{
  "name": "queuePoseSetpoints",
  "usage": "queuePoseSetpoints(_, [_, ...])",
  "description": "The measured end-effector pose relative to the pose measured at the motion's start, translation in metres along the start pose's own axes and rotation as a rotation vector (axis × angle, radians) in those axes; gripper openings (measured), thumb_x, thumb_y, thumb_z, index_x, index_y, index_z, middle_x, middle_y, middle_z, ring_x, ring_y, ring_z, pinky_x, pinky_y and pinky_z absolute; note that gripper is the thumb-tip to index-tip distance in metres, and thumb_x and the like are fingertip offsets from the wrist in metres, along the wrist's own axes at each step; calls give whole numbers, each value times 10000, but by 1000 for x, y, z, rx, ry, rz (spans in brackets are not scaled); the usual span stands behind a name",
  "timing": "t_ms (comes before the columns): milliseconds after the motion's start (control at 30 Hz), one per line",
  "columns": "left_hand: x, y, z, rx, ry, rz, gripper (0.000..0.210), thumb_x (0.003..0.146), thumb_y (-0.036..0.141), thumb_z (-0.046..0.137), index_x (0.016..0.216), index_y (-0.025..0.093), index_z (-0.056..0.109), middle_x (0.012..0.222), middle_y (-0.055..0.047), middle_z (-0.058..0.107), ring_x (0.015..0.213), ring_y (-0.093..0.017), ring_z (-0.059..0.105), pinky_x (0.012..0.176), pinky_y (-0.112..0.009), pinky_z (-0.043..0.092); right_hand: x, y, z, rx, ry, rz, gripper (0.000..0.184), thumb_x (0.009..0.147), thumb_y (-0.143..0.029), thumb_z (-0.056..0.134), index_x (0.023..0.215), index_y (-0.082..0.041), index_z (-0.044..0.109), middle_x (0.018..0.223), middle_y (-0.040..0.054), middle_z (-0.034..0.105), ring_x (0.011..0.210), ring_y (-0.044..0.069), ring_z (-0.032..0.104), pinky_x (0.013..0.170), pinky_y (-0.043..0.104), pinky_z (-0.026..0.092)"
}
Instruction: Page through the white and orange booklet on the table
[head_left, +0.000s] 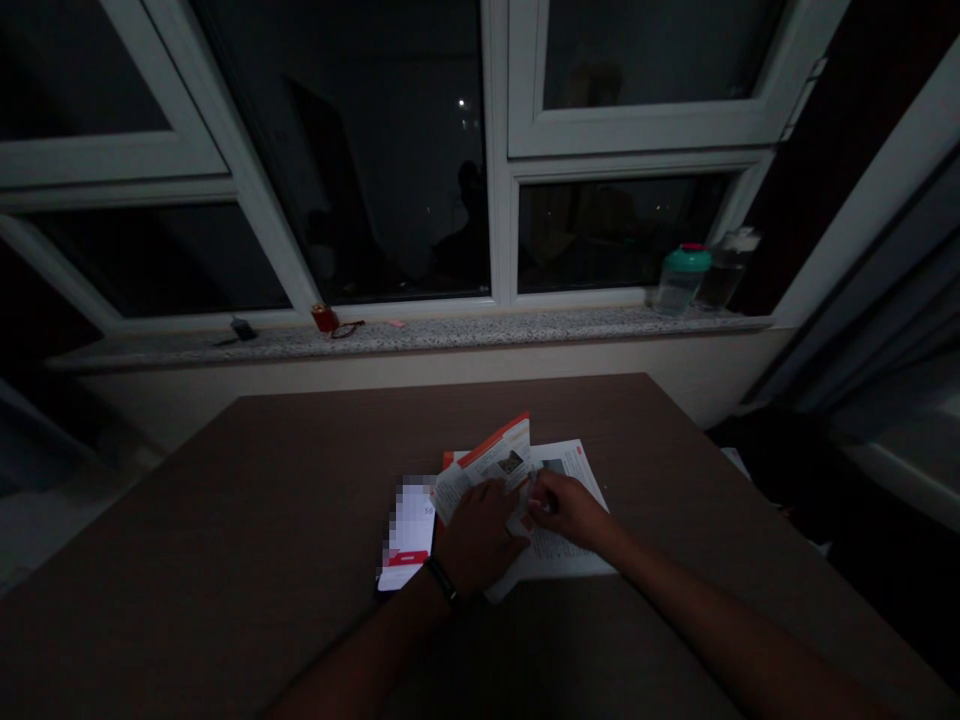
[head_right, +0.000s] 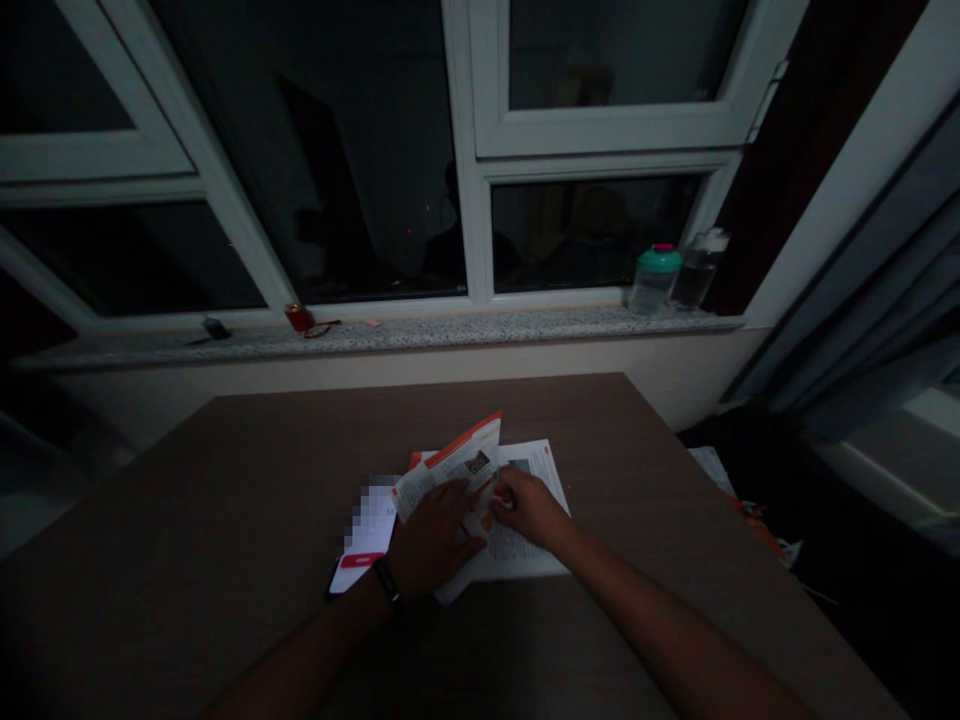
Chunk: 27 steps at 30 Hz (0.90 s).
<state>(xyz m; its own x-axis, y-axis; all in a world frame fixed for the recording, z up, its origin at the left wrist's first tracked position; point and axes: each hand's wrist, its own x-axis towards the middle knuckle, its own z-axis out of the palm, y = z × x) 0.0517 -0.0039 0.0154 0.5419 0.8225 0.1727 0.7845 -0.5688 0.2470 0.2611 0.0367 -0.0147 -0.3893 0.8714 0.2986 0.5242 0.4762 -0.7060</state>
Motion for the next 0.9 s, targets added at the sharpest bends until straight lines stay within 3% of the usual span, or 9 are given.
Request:
queuePoseSetpoints(200, [-2, 0, 2, 2, 4, 3, 638, 843, 387, 688, 1408, 271, 415, 1404, -104, 463, 1295, -312, 428, 1075, -486, 365, -6, -5, -1, 59, -176, -153, 181, 771, -163, 641, 733, -207, 469, 735, -36, 540, 656, 120, 493, 594, 215, 346])
queuePoseSetpoints(400, [-2, 0, 0, 11, -14, -20, 615, 843, 375, 690, 1397, 269, 445, 1428, -108, 446, 1306, -322, 412, 1076, -503, 359, 0, -1, 0, -30, 77, 52, 159, 787, -145, 583, 729, -211, 451, 679, -37, 516, 622, 129, 489, 582, 227, 345])
queuePoseSetpoints(567, [-5, -3, 0, 10, 6, 7, 651, 833, 387, 705, 1414, 276, 432, 1408, -100, 459, 1286, -320, 414, 1066, -501, 355, 0, 3, 0, 8, 76, 68, 141, 791, -165, 602, 752, -211, 475, 675, -39, 533, 622, 131, 511, 577, 224, 360])
queuePoseSetpoints(900, [-2, 4, -10, 16, -6, 14, 461, 929, 486, 585, 1333, 278, 508, 1256, -78, 544, 1132, -277, 495, 957, -437, 407, -8, -12, -8, -10, -170, -160, 160, 756, -174, 688, 778, -207, 533, 741, -36, 576, 684, 127, 527, 623, 222, 356])
